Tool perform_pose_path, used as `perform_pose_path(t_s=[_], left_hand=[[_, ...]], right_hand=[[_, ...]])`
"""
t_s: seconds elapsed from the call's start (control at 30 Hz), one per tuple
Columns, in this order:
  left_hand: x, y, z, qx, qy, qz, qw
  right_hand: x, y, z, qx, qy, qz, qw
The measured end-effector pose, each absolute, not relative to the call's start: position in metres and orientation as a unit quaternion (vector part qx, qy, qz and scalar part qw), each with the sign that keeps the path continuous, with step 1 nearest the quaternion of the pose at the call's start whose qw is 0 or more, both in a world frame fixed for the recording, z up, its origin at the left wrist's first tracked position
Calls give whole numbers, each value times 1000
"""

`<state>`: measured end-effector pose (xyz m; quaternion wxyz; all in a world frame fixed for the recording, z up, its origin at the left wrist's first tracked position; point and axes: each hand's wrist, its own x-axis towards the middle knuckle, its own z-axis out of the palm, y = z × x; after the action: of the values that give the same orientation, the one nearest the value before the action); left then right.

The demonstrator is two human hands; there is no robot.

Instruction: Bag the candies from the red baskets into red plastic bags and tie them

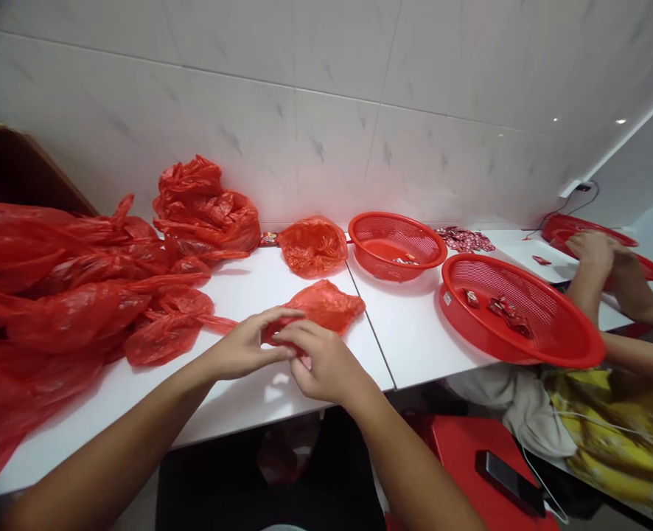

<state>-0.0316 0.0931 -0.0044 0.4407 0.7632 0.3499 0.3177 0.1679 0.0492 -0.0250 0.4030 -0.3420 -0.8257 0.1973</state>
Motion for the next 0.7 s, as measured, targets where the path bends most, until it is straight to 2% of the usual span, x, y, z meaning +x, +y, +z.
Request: perform_pose_path(t_s=[0.1, 0.2, 0.27, 0.37, 0.47, 0.57, 0.63, 0.7], left_hand=[[-34, 91, 0, 648, 416, 389, 506], [-35, 87, 7, 479, 389, 413, 670], [-38, 85, 14, 366, 356, 432, 743], [-45, 85, 24, 312, 335, 485, 745], [-50, 82, 27, 404, 356, 553, 635], [-47, 71, 16, 575, 379, 635, 352], [-40, 64, 4, 727, 306, 593, 162], [-31, 61, -6, 861, 192, 468, 57]], right_hand=[[177, 45, -38, -456, -775, 130, 418], [174, 49, -62, -546, -738, 43, 394], [171, 53, -77, -545, -743, 11, 389], [176, 59, -89, -507, -749, 27, 426], [191, 64, -82, -484, -730, 124, 466], [204, 66, -64, -496, -705, 195, 467], [209, 64, -52, -502, -703, 207, 460], [212, 62, -42, -488, -718, 207, 450]])
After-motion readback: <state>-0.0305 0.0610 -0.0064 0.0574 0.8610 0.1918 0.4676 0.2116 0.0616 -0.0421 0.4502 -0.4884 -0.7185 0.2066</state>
